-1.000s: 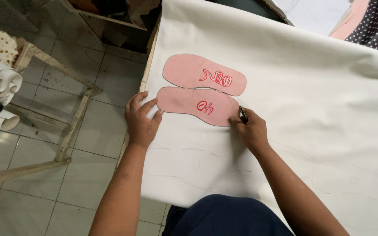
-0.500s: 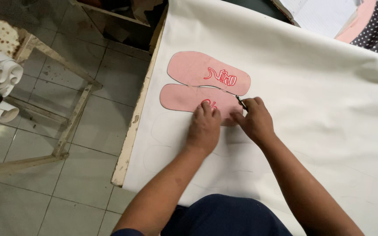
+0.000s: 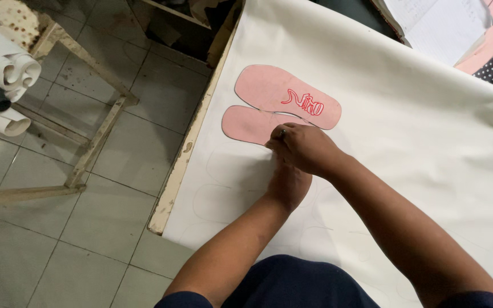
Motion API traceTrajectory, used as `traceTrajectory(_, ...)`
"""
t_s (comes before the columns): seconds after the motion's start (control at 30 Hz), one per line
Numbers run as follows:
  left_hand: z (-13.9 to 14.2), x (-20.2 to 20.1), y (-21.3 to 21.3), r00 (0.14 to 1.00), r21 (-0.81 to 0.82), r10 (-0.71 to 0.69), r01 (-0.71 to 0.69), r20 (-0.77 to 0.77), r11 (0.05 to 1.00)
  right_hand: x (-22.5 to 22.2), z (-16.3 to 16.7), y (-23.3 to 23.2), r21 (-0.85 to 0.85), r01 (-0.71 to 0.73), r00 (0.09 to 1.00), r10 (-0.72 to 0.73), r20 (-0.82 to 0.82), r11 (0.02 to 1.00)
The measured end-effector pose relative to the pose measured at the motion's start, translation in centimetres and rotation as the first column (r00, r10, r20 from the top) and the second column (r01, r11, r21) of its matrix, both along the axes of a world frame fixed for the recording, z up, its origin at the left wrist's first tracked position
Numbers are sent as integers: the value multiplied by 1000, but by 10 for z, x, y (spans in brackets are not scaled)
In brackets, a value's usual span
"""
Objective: The person uses a pink shoe-shaped template and a pen to trace outlines onto a large white fabric laid on a table. They repeatedly reposition the template and trace its perimeter, creating multiple identical outlines across the fabric surface.
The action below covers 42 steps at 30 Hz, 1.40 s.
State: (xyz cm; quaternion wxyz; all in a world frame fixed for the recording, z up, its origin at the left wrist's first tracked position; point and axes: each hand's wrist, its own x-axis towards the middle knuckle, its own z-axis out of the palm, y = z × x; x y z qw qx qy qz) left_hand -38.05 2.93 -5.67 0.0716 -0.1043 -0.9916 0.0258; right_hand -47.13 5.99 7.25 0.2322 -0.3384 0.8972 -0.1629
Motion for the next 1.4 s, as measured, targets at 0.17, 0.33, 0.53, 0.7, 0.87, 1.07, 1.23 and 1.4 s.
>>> traceTrajectory(0.17, -15, -2, 1, 1000, 143, 13, -12, -4, 990, 1, -13, -3, -24, -70, 996, 69, -60, 997)
traceTrajectory(0.33, -32, -1, -3, 995, 413, 36, 8, -97, 911, 4, -29, -21, 106, -225, 950, 242, -195, 969)
traceTrajectory(0.53, -18, 0, -16, 987, 983, 87, -146, 137, 111, -11, -45, -74, -137, -307, 937, 273, -219, 942)
traceTrajectory(0.7, 6, -8, -26, 981, 992, 148, 125, -122, -12, -26, -47, -107, -314, -420, 894, 329, -304, 852)
traceTrajectory(0.87, 17, -14, -32, 973, 449, 77, 29, -216, 893, -50, -42, -109, -266, -123, 982, 79, -171, 956)
traceTrajectory(1.07, 24, -17, -35, 992, 261, 73, -44, -105, 964, -74, -27, -60, -59, -104, 971, 88, -224, 993)
traceTrajectory(1.23, 30, -19, -39, 999, 288, 42, -43, 8, 957, -76, -28, -68, -193, -208, 952, 153, -266, 959)
traceTrajectory(1.4, 28, -23, -38, 998, 274, 67, -62, -6, 960, -99, -22, -111, -321, -72, 994, 43, -97, 944)
